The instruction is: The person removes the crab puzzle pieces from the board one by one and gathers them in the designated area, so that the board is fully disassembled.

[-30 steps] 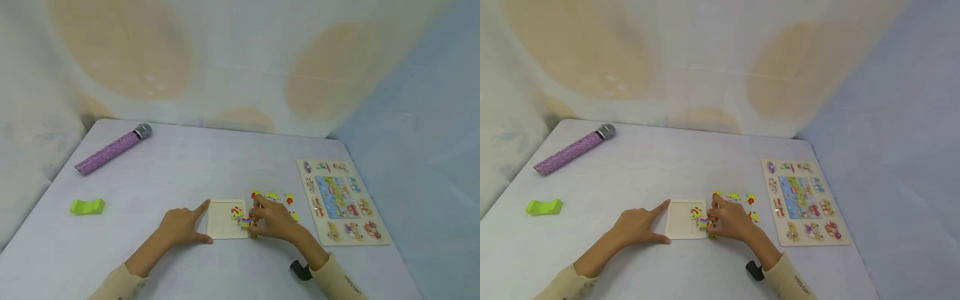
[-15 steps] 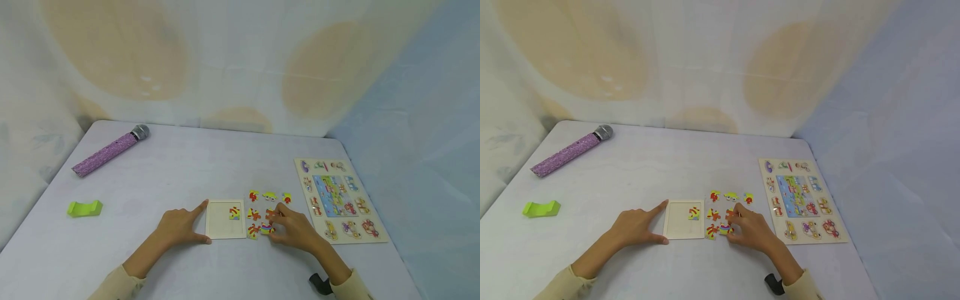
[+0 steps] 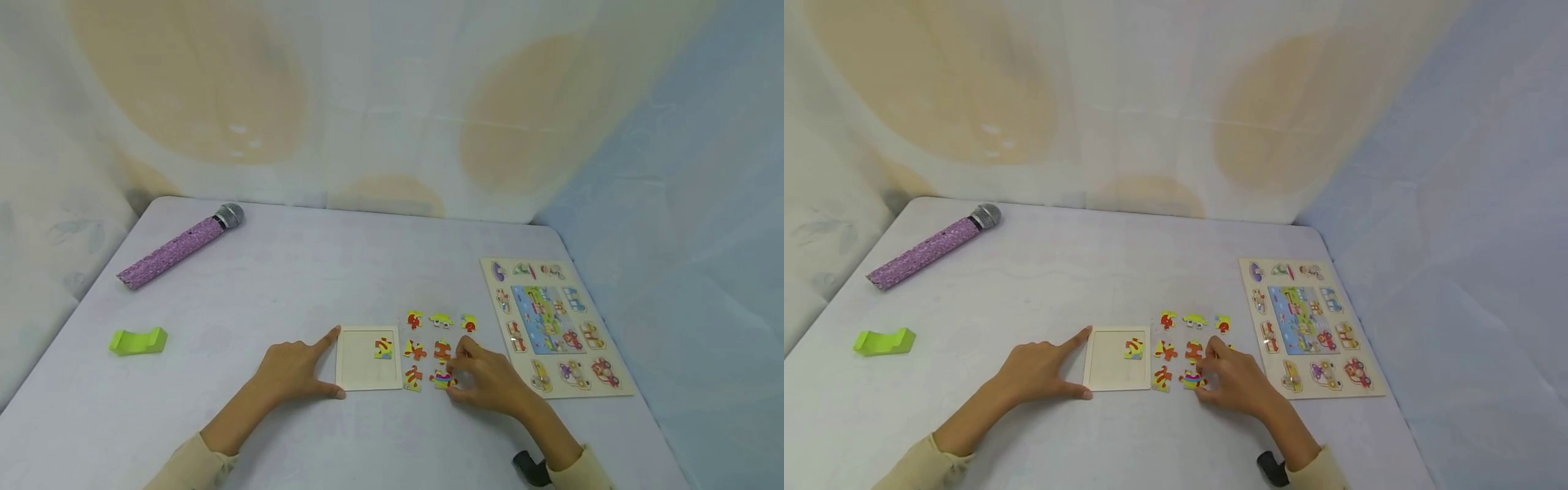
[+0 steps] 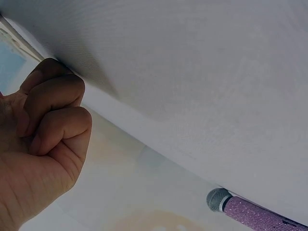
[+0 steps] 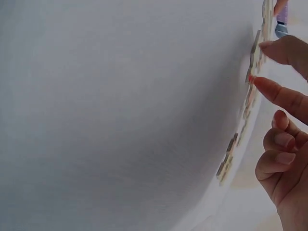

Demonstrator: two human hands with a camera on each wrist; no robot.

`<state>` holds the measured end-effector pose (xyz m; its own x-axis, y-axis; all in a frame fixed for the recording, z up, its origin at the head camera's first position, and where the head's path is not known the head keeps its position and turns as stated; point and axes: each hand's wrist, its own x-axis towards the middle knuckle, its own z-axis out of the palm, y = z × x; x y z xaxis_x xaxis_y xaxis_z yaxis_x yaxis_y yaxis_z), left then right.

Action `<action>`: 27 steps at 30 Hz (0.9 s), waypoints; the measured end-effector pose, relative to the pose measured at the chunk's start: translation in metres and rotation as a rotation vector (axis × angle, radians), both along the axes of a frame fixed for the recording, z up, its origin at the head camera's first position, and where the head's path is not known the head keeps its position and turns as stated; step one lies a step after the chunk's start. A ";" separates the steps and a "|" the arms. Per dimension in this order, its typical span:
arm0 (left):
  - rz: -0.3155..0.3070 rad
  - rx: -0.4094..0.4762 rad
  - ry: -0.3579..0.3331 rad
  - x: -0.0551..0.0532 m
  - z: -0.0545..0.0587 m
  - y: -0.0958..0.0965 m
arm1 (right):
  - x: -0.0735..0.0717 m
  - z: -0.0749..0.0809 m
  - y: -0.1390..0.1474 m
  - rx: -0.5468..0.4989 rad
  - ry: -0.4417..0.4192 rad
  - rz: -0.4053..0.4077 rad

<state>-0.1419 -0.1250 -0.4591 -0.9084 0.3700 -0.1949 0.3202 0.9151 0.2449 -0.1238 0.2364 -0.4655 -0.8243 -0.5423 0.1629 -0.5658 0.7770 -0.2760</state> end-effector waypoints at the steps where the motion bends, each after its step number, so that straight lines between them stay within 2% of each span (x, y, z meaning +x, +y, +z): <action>1: 0.000 0.001 0.001 0.000 0.000 0.000 | -0.001 0.001 -0.001 -0.006 -0.004 0.000; 9: 0.001 0.017 0.000 0.000 -0.001 0.000 | -0.014 0.009 -0.026 -0.049 -0.004 0.044; 18: 0.006 0.016 -0.006 0.000 -0.001 0.000 | -0.034 0.010 -0.055 -0.026 -0.037 0.076; 27: 0.003 0.015 -0.002 0.000 -0.002 0.000 | -0.046 0.012 -0.077 0.014 -0.042 0.115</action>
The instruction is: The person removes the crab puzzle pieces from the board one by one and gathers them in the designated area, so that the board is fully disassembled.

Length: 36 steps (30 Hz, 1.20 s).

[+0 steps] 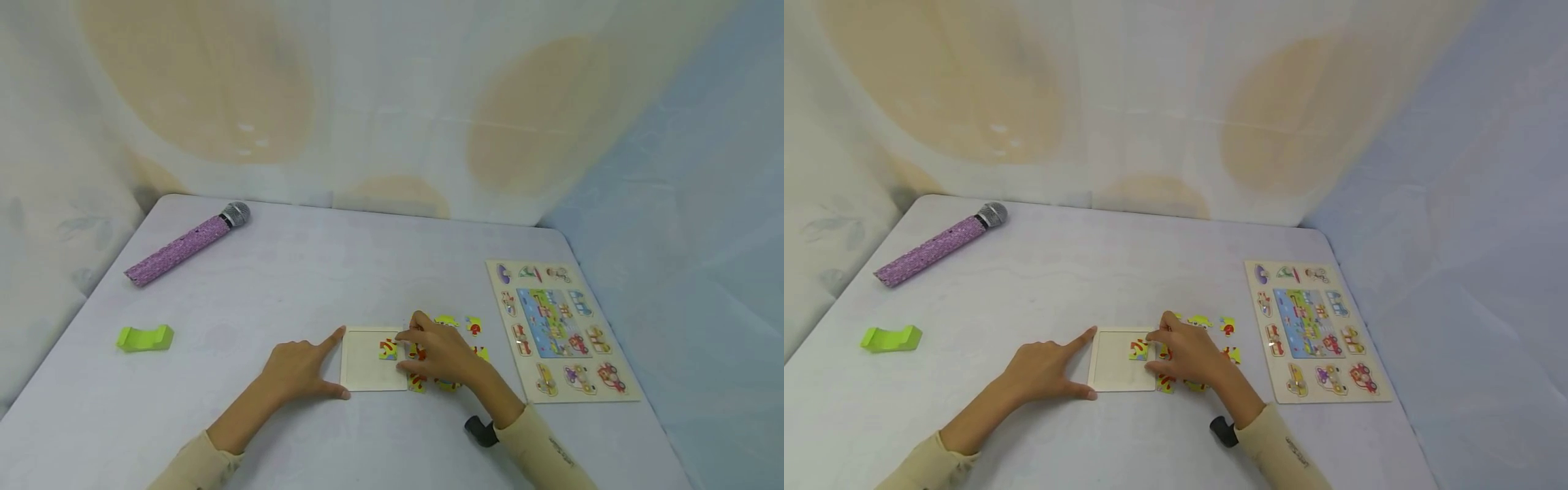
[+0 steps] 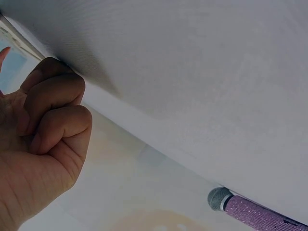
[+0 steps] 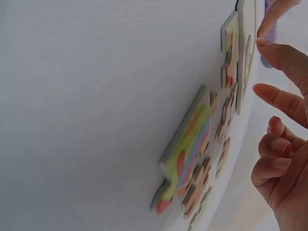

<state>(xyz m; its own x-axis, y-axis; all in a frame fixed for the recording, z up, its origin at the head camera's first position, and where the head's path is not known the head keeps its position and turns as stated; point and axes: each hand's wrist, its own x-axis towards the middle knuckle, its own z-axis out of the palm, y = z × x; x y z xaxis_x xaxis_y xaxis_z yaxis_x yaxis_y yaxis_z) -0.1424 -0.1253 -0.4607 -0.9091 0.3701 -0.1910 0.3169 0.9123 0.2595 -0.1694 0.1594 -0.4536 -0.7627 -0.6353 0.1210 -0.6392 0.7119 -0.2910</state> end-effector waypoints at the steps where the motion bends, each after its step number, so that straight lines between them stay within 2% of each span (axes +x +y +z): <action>1: -0.001 -0.002 0.001 0.000 0.000 0.000 | -0.001 0.000 -0.002 0.005 -0.006 0.001; 6: -0.004 -0.007 -0.001 -0.001 0.000 0.000 | -0.005 -0.004 -0.009 0.048 -0.034 -0.019; 11: -0.004 -0.008 -0.002 0.000 0.001 0.000 | -0.006 -0.007 -0.013 0.071 -0.009 -0.024; 20: -0.013 -0.001 0.020 0.002 0.002 -0.001 | -0.007 -0.009 -0.016 0.046 0.020 -0.020; 29: -0.006 -0.009 0.005 0.000 0.002 0.000 | -0.008 -0.008 -0.020 -0.006 -0.037 -0.029; 36: -0.004 -0.001 0.014 0.001 0.001 0.000 | -0.010 -0.007 -0.022 0.036 0.040 0.007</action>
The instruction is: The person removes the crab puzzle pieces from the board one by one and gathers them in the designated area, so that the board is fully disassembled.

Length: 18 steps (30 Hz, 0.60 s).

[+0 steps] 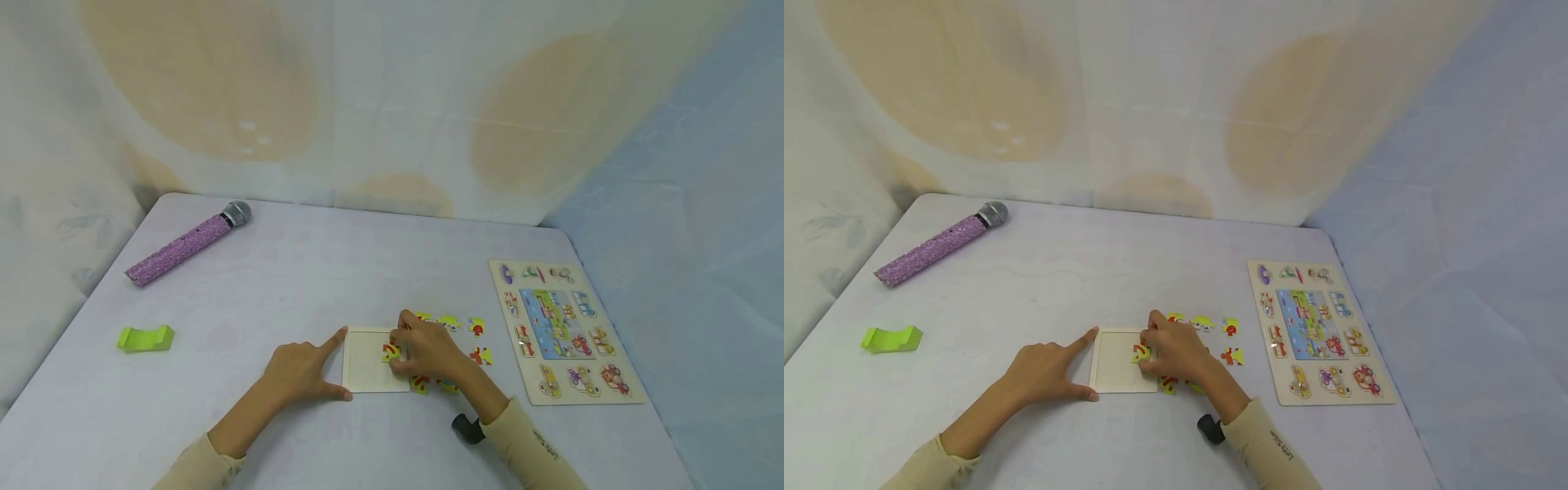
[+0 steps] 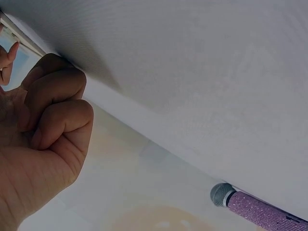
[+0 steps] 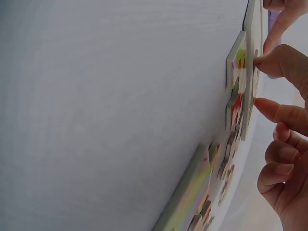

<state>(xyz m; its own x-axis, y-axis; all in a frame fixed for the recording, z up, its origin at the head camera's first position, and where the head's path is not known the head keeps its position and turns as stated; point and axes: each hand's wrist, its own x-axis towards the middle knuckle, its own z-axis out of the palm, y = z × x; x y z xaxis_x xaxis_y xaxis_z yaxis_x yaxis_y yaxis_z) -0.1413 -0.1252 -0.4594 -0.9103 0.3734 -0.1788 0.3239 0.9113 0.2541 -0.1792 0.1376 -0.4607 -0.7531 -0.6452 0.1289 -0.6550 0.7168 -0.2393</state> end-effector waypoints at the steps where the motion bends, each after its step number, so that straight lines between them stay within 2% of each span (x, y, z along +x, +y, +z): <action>1: 0.000 0.002 0.002 0.000 0.000 0.000 | 0.000 0.000 0.001 0.003 0.017 0.005; 8: 0.005 0.004 -0.012 0.000 0.002 0.001 | 0.003 -0.002 0.016 -0.044 0.091 0.007; 18: -0.009 0.014 0.000 -0.001 0.000 0.000 | 0.015 0.005 0.051 -0.063 0.053 -0.100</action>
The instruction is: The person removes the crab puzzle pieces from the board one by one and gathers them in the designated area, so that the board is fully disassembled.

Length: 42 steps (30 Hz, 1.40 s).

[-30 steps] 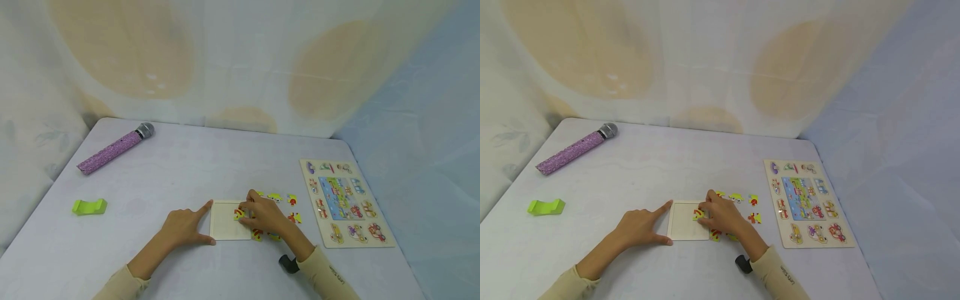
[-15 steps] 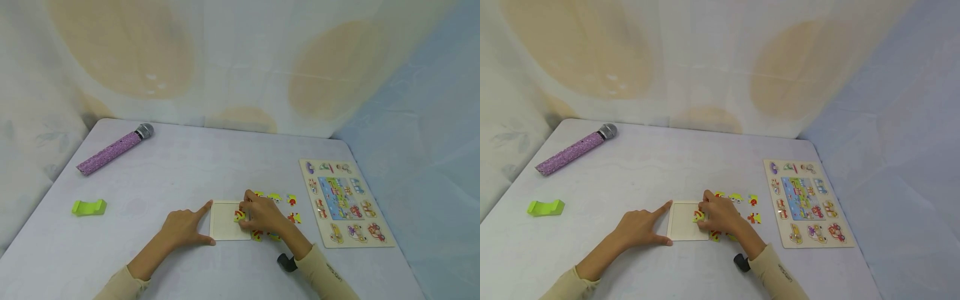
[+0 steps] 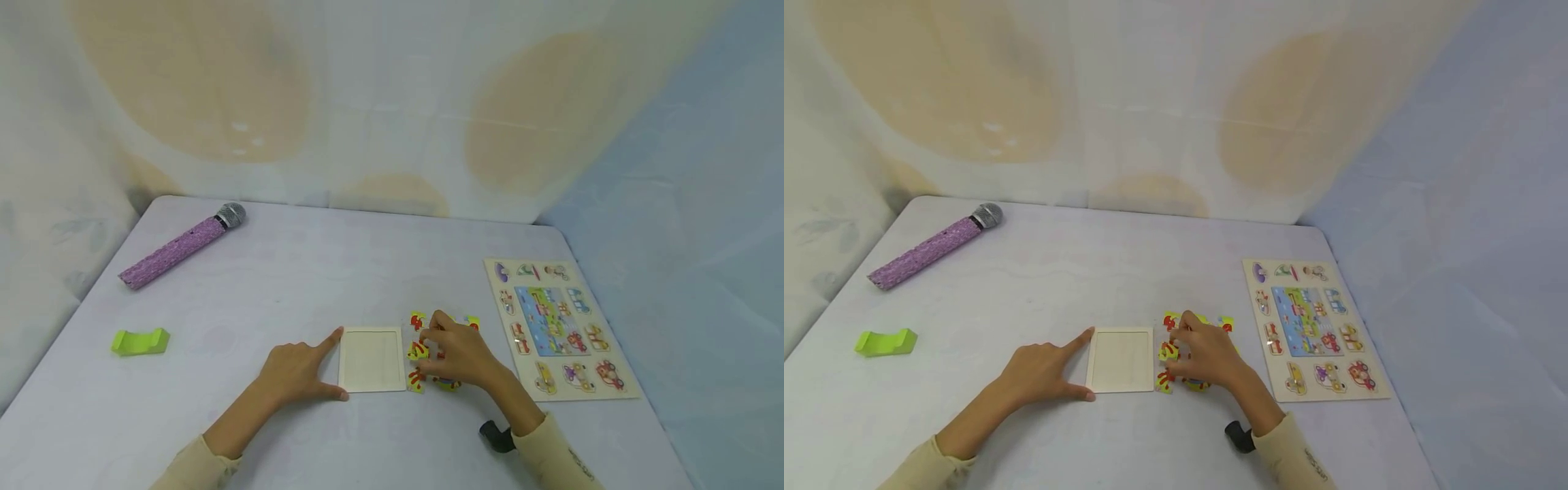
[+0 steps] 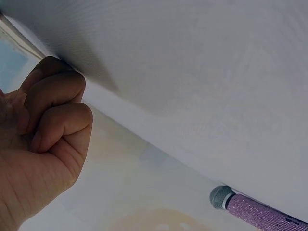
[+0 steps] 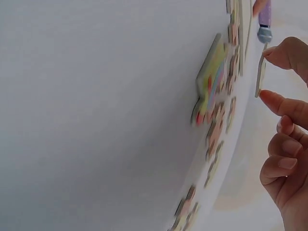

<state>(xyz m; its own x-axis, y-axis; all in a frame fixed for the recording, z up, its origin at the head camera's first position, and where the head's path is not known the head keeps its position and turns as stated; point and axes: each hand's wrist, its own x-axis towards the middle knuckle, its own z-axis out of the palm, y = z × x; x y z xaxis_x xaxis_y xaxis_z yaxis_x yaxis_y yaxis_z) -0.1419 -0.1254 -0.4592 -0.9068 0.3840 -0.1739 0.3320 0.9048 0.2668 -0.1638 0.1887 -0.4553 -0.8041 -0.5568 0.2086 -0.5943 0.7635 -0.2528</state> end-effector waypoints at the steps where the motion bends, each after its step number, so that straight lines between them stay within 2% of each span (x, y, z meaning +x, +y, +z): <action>1: -0.002 0.002 -0.001 0.000 0.000 0.000 | 0.002 0.001 0.004 -0.001 0.005 -0.006; 15: 0.002 -0.007 0.006 -0.002 0.003 -0.012 | 0.033 -0.008 0.056 -0.012 0.033 -0.095; 24: 0.010 -0.008 -0.004 -0.003 0.001 -0.018 | 0.044 -0.014 0.071 0.004 -0.013 -0.154; 33: 0.027 -0.013 -0.011 -0.001 -0.004 -0.022 | 0.041 -0.018 0.074 -0.008 -0.135 -0.195; 37: 0.027 -0.009 -0.010 0.000 -0.006 -0.023 | 0.037 -0.014 0.071 -0.045 -0.144 -0.185; 39: 0.017 -0.004 -0.027 -0.001 -0.008 -0.025 | 0.031 -0.011 0.067 -0.074 -0.137 -0.170; 42: 0.022 0.036 -0.105 -0.004 -0.010 -0.030 | 0.017 -0.006 0.055 -0.116 -0.168 -0.171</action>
